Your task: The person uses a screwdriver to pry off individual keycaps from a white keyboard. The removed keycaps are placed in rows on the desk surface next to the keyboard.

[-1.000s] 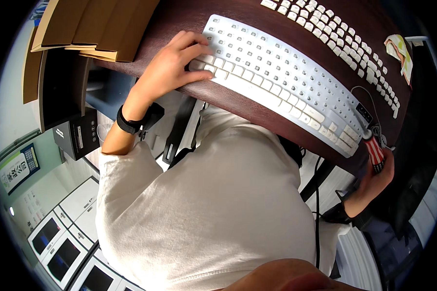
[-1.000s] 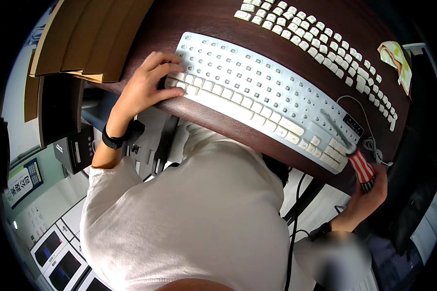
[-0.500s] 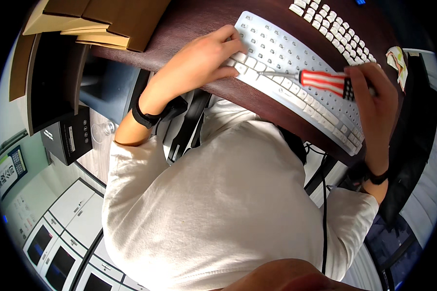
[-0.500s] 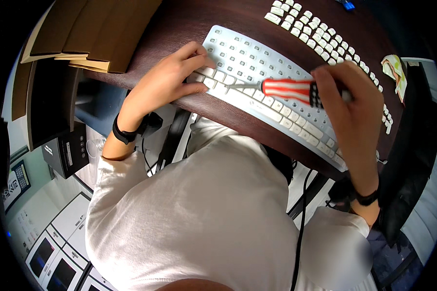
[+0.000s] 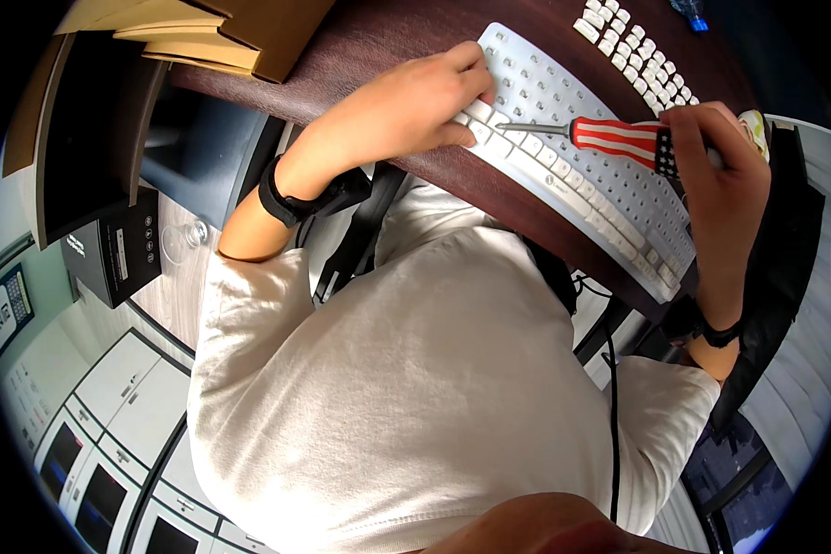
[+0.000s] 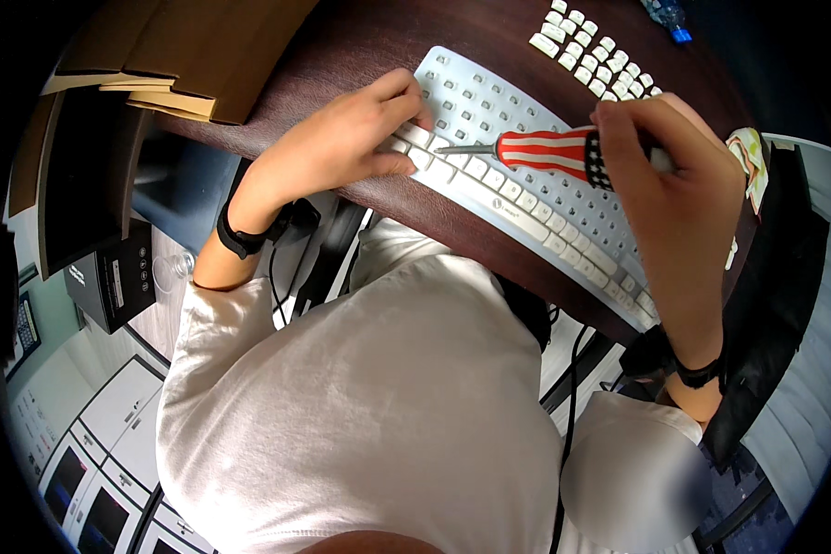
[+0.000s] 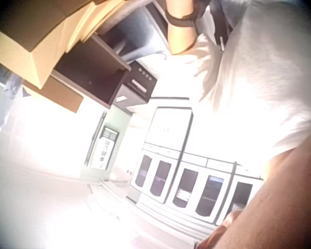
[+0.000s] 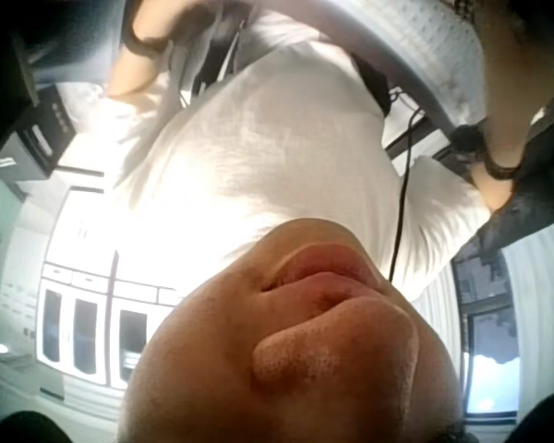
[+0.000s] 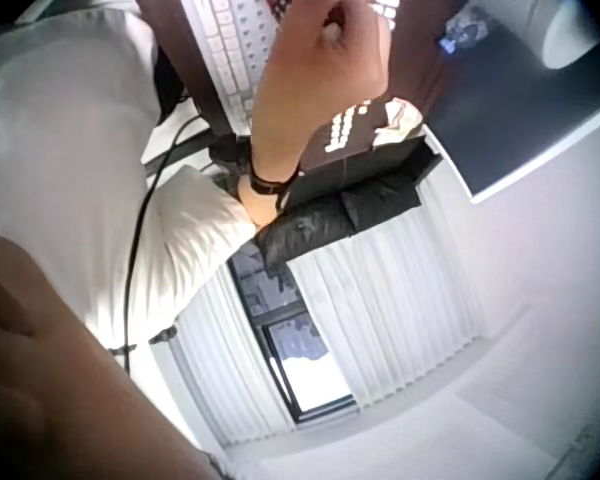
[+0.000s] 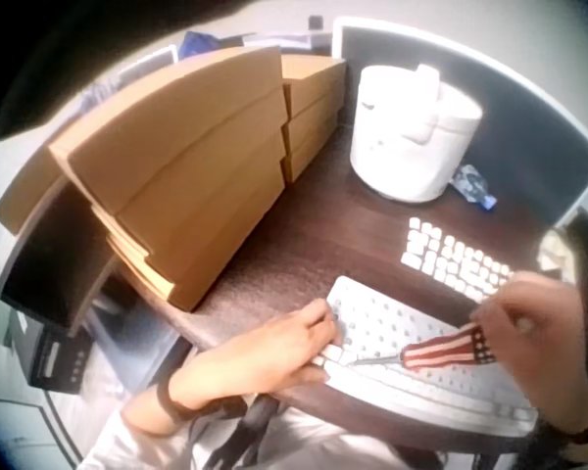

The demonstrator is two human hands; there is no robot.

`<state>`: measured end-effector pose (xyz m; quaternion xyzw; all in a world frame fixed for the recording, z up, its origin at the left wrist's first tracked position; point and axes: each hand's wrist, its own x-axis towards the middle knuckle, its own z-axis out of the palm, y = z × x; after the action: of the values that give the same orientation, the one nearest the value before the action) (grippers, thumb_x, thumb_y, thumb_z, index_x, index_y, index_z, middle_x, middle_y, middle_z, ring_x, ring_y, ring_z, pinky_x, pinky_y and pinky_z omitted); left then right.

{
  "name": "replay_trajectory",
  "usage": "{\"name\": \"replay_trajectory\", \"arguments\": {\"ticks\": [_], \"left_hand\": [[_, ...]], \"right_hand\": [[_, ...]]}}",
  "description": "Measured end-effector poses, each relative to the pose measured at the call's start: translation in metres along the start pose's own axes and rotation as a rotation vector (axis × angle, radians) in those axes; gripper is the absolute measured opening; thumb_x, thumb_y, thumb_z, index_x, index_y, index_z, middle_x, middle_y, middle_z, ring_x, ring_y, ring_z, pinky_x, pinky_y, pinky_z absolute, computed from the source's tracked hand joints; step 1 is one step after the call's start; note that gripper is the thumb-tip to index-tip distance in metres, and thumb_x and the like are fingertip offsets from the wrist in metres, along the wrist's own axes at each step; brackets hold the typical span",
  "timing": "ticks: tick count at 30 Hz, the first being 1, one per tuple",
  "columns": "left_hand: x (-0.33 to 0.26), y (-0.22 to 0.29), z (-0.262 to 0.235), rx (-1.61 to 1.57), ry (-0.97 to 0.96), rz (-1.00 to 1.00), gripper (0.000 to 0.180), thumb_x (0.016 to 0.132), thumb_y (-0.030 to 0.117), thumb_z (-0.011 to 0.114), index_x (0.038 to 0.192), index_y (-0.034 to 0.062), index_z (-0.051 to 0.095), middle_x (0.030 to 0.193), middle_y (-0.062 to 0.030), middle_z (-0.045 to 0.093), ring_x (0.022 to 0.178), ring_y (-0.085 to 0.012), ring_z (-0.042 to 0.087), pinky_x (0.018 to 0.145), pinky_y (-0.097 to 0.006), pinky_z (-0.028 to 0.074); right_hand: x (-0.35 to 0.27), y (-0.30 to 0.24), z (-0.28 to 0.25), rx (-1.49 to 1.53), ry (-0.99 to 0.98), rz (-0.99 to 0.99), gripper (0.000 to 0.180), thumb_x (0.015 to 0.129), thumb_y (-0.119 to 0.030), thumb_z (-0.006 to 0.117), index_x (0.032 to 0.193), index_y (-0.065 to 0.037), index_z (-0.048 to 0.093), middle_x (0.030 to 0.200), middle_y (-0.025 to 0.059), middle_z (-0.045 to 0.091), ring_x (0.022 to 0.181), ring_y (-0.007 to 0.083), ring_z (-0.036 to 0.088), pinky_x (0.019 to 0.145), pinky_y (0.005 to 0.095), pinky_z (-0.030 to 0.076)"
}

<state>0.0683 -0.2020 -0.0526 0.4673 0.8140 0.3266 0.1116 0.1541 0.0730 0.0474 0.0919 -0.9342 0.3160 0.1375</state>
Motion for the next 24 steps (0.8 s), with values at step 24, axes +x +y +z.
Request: {"name": "replay_trajectory", "arguments": {"ticks": [24], "left_hand": [[-0.004,-0.007,0.007,-0.053,0.077,0.021,0.032,0.083,0.015,0.076,0.109,0.0036,0.061,0.106,-0.0117,0.053,0.093,-0.0334,0.061,0.079,-0.043,0.05]], "right_hand": [[0.011,-0.087,0.007,-0.656,-0.56,-0.18,0.022,0.085,-0.02,0.074,0.093,-0.003,0.063,0.075,0.0136,0.064,0.065,0.0314,0.066,0.059,0.0392,0.051]]}}
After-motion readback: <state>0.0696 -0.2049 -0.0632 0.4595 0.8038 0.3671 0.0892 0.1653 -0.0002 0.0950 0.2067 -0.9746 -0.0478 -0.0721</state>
